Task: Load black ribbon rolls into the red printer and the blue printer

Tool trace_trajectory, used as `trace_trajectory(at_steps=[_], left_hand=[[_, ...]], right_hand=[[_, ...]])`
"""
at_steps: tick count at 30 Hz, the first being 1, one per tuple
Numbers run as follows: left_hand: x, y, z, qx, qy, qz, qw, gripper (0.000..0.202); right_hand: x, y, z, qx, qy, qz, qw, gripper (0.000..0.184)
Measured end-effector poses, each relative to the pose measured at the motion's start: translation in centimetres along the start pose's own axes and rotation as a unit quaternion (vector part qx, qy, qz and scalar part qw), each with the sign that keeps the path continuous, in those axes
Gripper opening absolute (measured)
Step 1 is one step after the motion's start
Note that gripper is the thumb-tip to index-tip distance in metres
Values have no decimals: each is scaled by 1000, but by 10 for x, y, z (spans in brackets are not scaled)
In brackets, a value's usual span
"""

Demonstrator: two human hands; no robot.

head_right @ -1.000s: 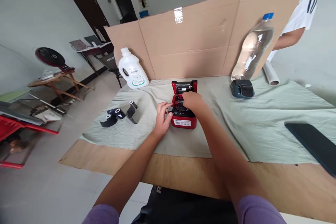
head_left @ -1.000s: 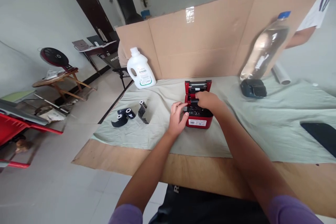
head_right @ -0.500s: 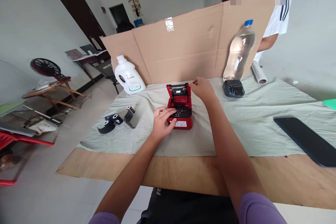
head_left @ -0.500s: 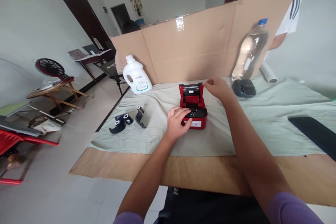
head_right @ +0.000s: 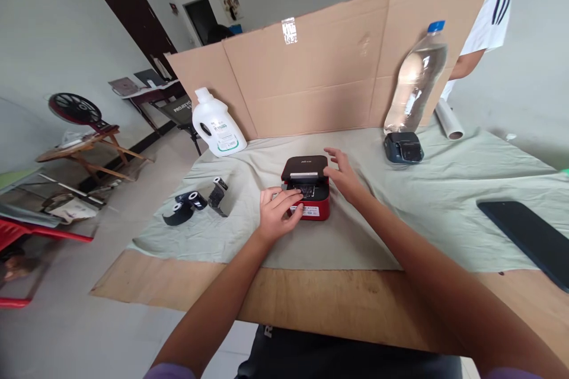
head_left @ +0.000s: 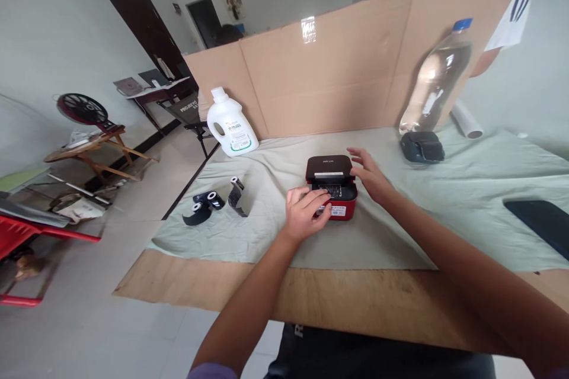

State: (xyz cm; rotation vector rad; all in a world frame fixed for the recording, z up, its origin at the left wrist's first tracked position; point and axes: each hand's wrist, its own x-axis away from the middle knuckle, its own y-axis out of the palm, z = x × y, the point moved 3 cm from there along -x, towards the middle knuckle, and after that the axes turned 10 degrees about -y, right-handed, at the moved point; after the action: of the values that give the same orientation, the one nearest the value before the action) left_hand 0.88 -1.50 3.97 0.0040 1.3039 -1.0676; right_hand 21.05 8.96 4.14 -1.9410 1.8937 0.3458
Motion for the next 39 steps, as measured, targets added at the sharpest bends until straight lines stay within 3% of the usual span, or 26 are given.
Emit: trace_trajectory(at_steps=[4,7,15,23,29,39], left_hand=[[1,1,0,6,-10,7,1000,23],[-1,-1,-4,10,-58,3,998,36],[-5,-1,-23,68,-151,-34,986,29],[-3,7,-19,116,-142,4,983,26],[2,5,-21,117,-146,4,982,37],[0,2,-23,116,-137,-7,984,33]], right_hand=[[21,9,24,-155,41,-45,986,60],[23,12,30,-199,45,-38,978,61],[22,17,26,-194,51,-24,979,64],[27,19,32,-161,20,-7,987,60],[34,18,34,-200,-1,-8,980,60],[33,16,42,-180,10,3,984,68]])
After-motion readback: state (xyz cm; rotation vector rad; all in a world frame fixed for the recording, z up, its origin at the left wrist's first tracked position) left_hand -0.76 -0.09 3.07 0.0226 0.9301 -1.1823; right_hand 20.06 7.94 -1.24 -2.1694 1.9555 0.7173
